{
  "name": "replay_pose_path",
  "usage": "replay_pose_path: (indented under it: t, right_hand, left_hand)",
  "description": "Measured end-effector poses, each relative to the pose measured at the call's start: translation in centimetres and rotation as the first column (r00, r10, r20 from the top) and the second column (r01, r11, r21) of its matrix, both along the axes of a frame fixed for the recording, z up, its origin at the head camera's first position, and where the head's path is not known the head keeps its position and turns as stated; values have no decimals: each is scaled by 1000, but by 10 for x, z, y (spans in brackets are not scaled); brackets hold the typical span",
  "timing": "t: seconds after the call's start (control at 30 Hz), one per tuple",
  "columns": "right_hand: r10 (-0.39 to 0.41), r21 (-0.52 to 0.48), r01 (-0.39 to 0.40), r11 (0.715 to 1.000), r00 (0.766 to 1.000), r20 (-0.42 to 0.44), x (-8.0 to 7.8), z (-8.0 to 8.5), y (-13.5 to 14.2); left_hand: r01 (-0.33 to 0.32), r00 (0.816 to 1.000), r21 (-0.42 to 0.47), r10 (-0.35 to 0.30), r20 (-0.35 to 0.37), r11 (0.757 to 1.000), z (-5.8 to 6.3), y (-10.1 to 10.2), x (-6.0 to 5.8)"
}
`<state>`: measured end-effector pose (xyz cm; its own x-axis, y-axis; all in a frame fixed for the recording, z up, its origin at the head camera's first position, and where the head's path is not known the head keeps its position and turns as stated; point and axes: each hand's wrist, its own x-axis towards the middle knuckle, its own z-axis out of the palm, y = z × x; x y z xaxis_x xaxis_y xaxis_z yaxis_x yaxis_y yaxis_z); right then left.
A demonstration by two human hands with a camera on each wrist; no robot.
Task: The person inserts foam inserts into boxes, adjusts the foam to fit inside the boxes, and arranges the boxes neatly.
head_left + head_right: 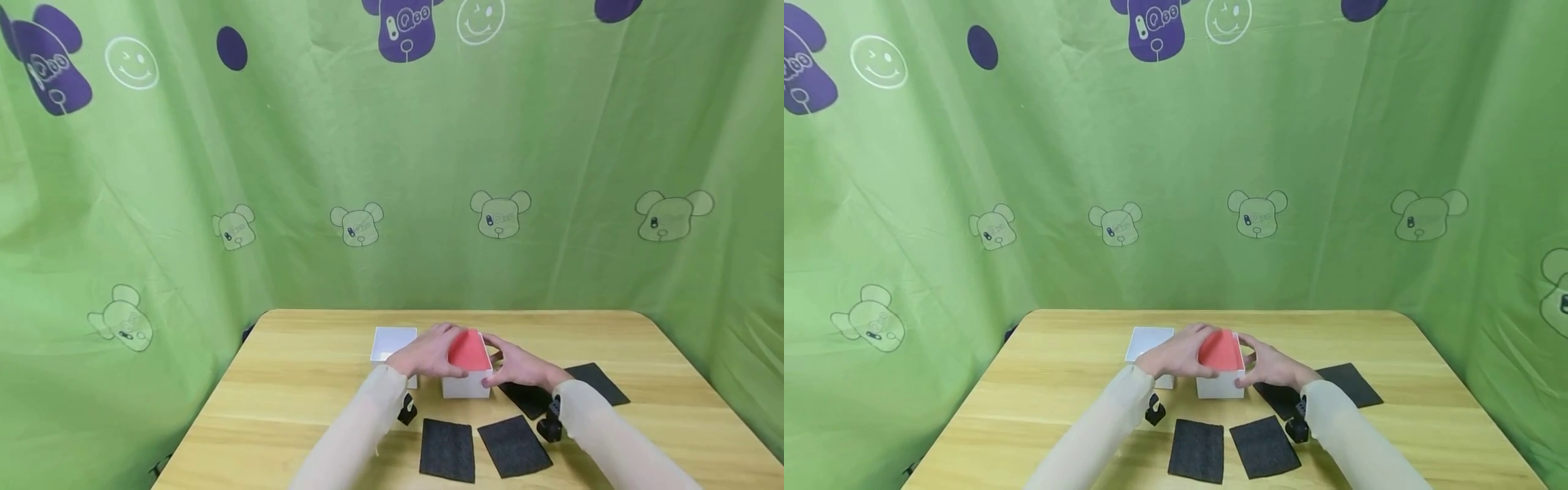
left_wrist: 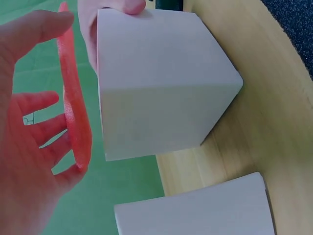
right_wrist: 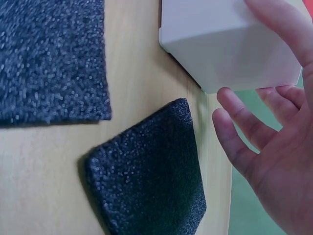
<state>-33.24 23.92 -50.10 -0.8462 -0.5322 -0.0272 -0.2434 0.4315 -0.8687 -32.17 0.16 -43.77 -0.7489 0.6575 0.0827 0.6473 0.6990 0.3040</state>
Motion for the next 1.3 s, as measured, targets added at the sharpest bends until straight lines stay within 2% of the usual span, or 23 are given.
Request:
replay_pose_path:
  t: [0.17,0.47,0.63,0.87,1.13,1.3]
  right_hand:
    - [8,1,-8,1000,1000,-4,-1,3,0]
    - [2,29,-2,1000,1000,-17,1,1,0]
    - [13,10,-12,1000,1000,-22,0,3,-1]
    - [27,-21,-27,999,1000,-14,1,3,-1]
    - [21,15,-20,1000,999,-30,0,2,0]
    - [14,18,-14,1000,1000,-10,0,3,0]
  left_hand:
    - [-11,1000,8,11,9,1000,0,0,-3]
    - [-15,1000,-35,15,-6,999,-5,7,-5]
    - [-5,1000,-34,4,-21,999,-4,11,-6]
    - [-7,1000,-47,7,-1,999,-6,14,-9]
    - [-9,1000,-42,9,-15,999,-10,18,-13]
    - [-16,1000,-38,16,-3,999,-14,19,-15]
